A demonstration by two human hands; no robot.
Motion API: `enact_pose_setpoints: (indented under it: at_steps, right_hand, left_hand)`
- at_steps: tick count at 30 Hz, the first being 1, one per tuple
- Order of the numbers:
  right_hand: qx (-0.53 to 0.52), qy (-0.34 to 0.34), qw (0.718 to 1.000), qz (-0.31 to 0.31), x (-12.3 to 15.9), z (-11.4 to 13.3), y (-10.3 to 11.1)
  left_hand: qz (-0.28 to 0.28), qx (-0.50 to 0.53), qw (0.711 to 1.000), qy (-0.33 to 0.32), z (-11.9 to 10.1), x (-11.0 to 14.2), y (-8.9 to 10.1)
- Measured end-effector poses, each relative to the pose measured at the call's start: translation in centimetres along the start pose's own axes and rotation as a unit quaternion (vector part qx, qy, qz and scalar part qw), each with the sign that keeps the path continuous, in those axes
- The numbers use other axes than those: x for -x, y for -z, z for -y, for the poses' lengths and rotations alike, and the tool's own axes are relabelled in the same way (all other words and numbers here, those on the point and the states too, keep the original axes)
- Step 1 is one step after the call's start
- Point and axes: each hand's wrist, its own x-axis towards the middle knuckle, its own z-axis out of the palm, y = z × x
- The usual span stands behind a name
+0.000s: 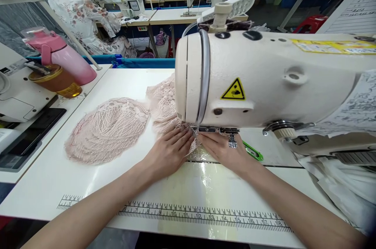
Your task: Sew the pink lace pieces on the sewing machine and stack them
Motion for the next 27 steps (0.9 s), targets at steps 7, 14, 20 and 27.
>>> enact_pose_setpoints:
  at_steps: [7,14,20,27]
  right_hand:
    - [0.096,0.034,0.995,0.019,-0.2,1.0,0.0]
    - [-0.013,0.058,0.998,0.015,-0.8,1.8,-0.3]
    - [-0.048,0.062,0.997,0.0,-0.7,2.0,-0.5]
    - [-0.07,0.071,0.995,-0.005,-0.9,2.0,-0.4]
  left_hand:
    - [0.014,0.047,0.999,0.017,1.0,0.3,0.4]
    - [0.019,0.023,0.999,0.017,1.0,0.1,0.6]
    - [0.017,0.032,0.999,0.023,0.9,0.1,0.6]
    - [0.017,0.033,0.999,0.023,1.1,0.0,0.8]
